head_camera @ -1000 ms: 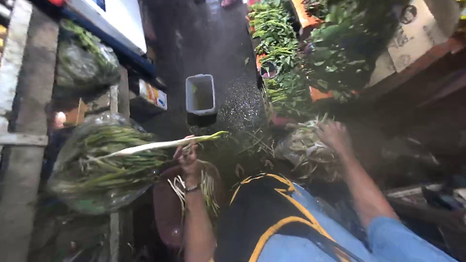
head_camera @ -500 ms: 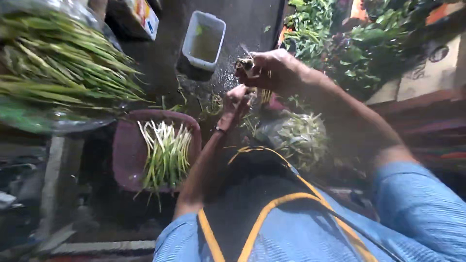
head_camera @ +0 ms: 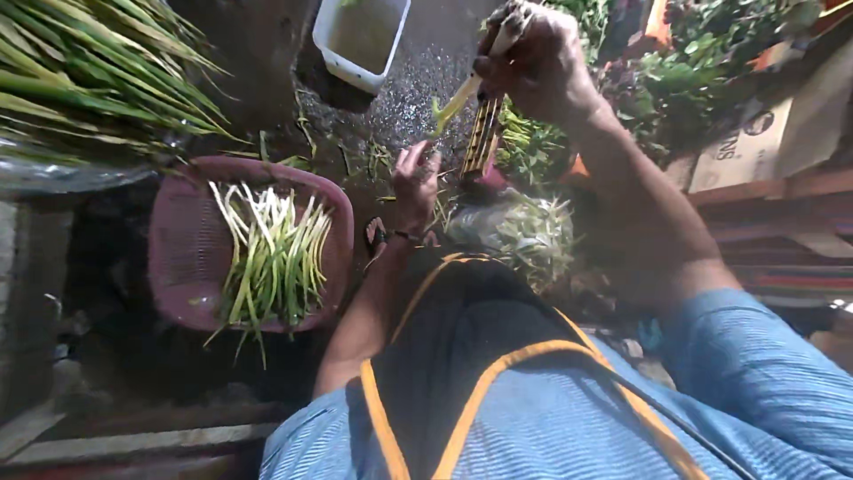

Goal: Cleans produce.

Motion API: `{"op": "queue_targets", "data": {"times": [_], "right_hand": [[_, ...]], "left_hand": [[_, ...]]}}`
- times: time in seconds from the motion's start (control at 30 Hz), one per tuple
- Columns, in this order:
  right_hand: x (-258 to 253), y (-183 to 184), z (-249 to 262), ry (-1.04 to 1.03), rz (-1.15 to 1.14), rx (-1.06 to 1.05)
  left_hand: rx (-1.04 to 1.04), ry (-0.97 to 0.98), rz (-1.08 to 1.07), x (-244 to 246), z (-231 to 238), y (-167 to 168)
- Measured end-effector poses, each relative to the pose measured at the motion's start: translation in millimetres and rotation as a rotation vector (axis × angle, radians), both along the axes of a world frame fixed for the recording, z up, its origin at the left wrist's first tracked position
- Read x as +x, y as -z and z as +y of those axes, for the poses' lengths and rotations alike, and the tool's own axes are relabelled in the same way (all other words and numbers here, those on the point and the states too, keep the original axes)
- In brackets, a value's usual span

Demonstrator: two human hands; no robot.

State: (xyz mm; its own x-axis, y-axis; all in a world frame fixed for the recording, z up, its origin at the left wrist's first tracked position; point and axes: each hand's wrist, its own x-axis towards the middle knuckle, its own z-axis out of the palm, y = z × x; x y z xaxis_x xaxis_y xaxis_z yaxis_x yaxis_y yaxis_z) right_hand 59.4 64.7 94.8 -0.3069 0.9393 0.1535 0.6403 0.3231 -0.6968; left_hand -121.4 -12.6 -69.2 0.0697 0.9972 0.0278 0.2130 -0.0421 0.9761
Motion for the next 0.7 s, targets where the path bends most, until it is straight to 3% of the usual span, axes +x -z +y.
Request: {"op": "queue_targets", "data": {"times": [0.17,0.3,0.5,0.63,0.7], "right_hand": [[-53,12,-20,0.236,0.144,0.131],[-46,17,-35,0.132,0.499,0.136],[-34,4,-63,0.156,0.565,0.100],[-4,-2,-75,0.113,0.393,0.191],[8,-4,-84,0.212,0.260,0.297]], "left_hand": [[0.266,-0.100,0.056,0,13,-11],[0.298,-0.181,0.023,-5,39,-18],[0.495,-0.057,0.095,2,57,-42],[0.338,0.413,0.014,-19,65,-87],[0.267,0.616,-0.053,-15,83,-72]]}}
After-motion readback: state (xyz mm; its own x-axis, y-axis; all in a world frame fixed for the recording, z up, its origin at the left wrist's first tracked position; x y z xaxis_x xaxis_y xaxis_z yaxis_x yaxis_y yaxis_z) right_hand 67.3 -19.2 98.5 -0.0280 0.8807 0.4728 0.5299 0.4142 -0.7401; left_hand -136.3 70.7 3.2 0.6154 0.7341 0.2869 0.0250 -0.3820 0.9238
